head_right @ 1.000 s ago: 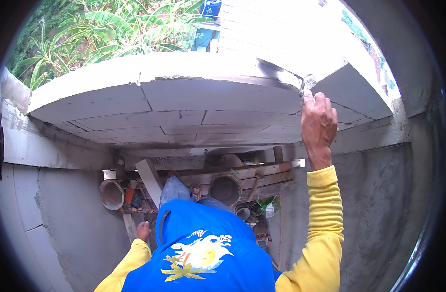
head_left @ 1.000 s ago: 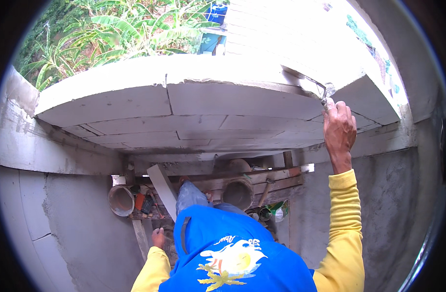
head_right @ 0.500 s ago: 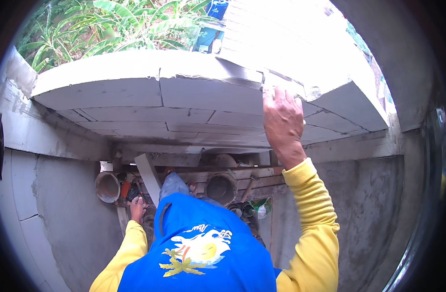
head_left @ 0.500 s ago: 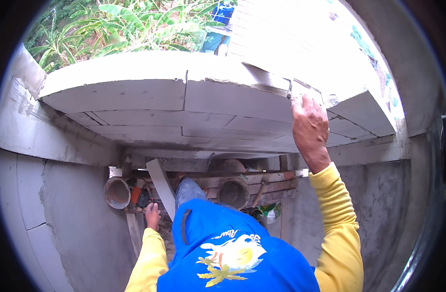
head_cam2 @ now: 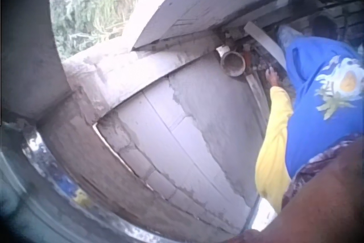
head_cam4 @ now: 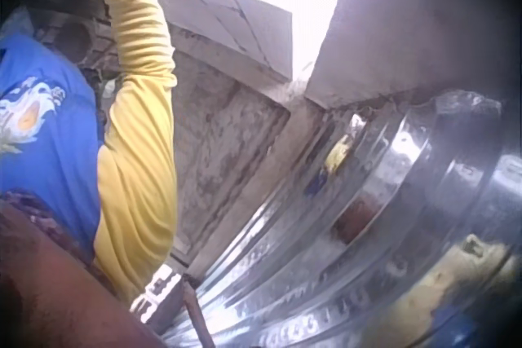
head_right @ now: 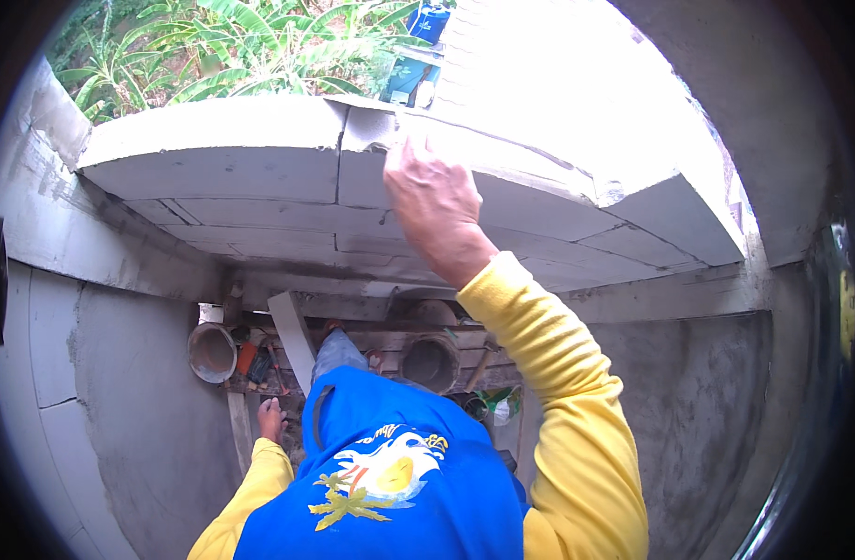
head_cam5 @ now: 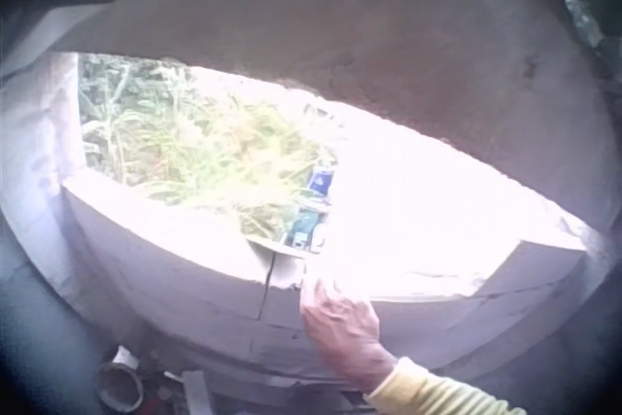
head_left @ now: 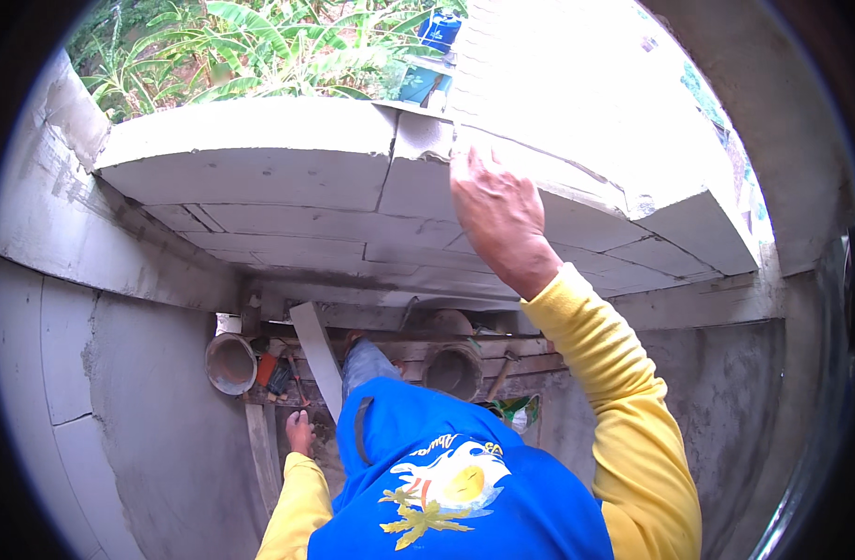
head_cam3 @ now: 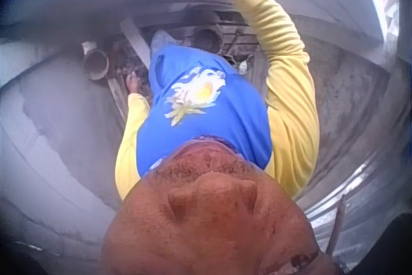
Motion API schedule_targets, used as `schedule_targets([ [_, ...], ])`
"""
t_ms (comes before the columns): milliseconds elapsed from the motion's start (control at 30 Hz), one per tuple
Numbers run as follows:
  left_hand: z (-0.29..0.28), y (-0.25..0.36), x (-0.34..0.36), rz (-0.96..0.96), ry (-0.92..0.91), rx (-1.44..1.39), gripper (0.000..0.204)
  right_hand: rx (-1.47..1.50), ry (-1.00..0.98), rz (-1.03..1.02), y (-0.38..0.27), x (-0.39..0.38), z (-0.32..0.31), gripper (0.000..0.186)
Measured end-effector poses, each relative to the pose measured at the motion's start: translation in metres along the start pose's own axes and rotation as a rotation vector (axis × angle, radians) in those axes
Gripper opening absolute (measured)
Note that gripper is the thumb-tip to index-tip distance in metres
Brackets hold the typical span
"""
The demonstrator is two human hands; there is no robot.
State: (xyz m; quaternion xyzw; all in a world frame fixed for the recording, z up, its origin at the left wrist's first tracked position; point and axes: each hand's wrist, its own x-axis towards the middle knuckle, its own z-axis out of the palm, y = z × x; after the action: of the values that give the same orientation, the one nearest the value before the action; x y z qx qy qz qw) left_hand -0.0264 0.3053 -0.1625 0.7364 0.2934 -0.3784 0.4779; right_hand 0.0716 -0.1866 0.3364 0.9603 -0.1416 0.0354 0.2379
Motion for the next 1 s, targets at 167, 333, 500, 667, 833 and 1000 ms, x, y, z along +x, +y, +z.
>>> schedule_targets([
  [167,0.002,0.004,-0.008,-0.049,0.029,-0.026,0.055,0.557,0.333,0.026,-0.049,0.002,0.004,0.034],
  [333,-0.004,0.016,-0.013,-0.03,0.029,-0.08,0.054,1.608,0.219,0.36,-0.105,-0.037,0.028,0.035],
  [500,-0.012,0.033,-0.029,0.013,0.021,-0.133,0.053,1.872,0.124,0.69,-0.121,-0.069,0.069,0.033],
  [667,-0.016,0.036,-0.032,0.025,0.029,-0.106,0.053,1.923,-0.194,0.722,-0.141,-0.138,0.074,0.034],
  [833,0.001,0.038,-0.036,0.019,0.004,-0.083,0.054,1.634,0.076,0.551,-0.135,-0.16,0.085,0.042],
  [1000,-0.01,0.027,-0.044,0.028,0.031,-0.105,0.056,1.442,0.215,0.615,-0.109,-0.069,0.083,0.039],
])
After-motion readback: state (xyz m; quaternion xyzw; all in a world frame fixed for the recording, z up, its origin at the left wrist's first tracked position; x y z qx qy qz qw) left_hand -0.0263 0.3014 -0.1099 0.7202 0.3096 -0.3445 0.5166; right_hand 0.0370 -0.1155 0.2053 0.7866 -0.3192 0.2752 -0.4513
